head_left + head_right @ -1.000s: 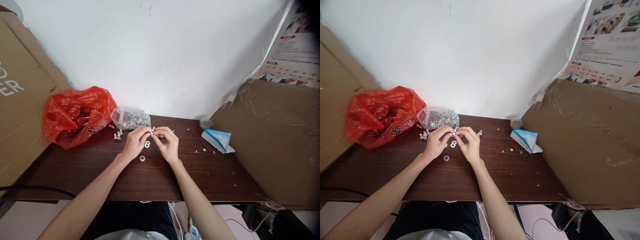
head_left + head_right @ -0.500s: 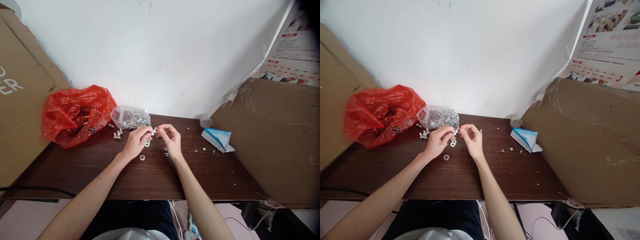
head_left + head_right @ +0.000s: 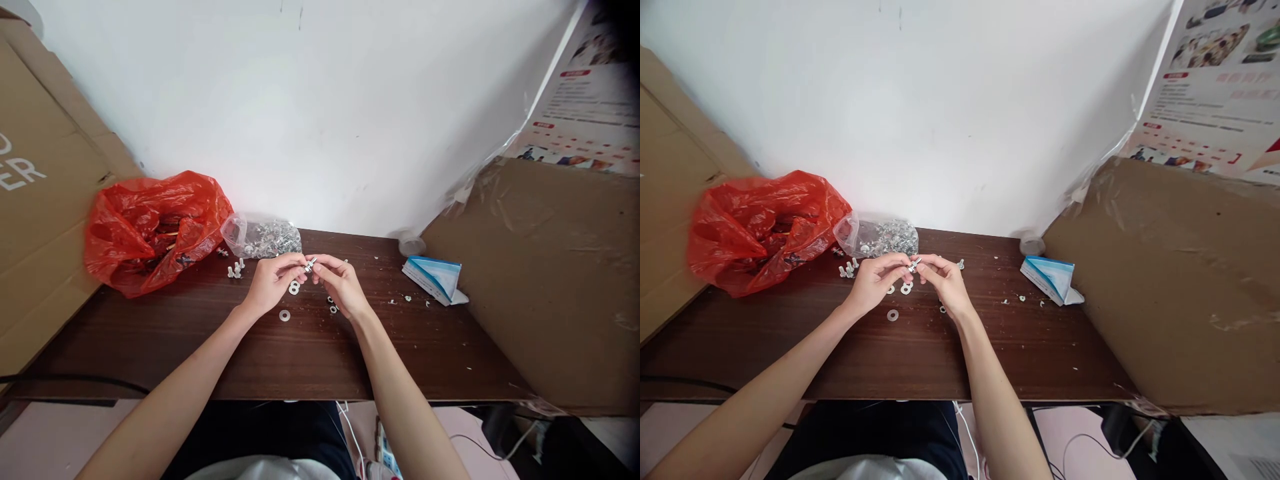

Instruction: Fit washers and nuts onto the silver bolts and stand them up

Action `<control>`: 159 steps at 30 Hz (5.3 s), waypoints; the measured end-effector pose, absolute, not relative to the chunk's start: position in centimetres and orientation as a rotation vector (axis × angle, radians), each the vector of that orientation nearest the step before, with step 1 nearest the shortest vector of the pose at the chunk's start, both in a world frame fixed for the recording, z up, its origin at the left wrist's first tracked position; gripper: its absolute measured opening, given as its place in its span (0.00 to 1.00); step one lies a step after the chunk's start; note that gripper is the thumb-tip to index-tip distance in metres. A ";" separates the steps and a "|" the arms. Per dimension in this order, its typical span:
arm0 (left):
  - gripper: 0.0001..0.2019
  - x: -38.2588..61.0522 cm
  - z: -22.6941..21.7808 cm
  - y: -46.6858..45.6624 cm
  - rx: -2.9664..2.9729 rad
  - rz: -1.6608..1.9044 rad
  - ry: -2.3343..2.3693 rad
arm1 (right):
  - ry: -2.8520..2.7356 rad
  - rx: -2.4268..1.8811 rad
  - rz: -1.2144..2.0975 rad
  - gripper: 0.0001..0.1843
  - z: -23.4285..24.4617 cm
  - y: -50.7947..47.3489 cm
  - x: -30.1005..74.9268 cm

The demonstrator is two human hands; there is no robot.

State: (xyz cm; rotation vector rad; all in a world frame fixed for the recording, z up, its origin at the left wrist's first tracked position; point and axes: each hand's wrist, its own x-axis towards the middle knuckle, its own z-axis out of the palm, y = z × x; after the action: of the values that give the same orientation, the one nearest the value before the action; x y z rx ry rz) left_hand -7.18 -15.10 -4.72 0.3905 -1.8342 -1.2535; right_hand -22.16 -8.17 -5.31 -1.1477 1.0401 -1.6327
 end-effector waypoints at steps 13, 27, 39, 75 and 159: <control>0.11 -8.0 -5.1 -15.0 0.375 -1.566 -1.584 | 1.015 -1.002 -1.696 0.10 -5.6 -8.6 -22.2; 0.14 -8.1 -5.4 -15.1 0.615 -1.733 -1.547 | 1.363 -1.282 -1.751 0.07 -5.9 -8.6 -22.3; 0.21 -7.9 -5.4 -14.8 0.708 -1.615 -1.771 | 1.380 -1.326 -1.710 0.08 -6.2 -8.8 -22.0; 0.10 -7.9 -4.7 -14.6 0.708 -1.803 -1.568 | 1.507 -1.605 -1.812 0.07 -6.2 -8.9 -20.6; 0.06 -8.1 -5.2 -14.7 0.389 -1.519 -1.587 | 1.709 -1.630 -1.530 0.27 -6.7 -8.6 -21.2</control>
State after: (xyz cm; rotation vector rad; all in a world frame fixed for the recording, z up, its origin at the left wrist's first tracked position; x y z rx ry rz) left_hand -8.09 -14.69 -5.17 0.3894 -1.5872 -1.5187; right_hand -21.19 -8.62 -6.75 -1.6302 1.7085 -1.5302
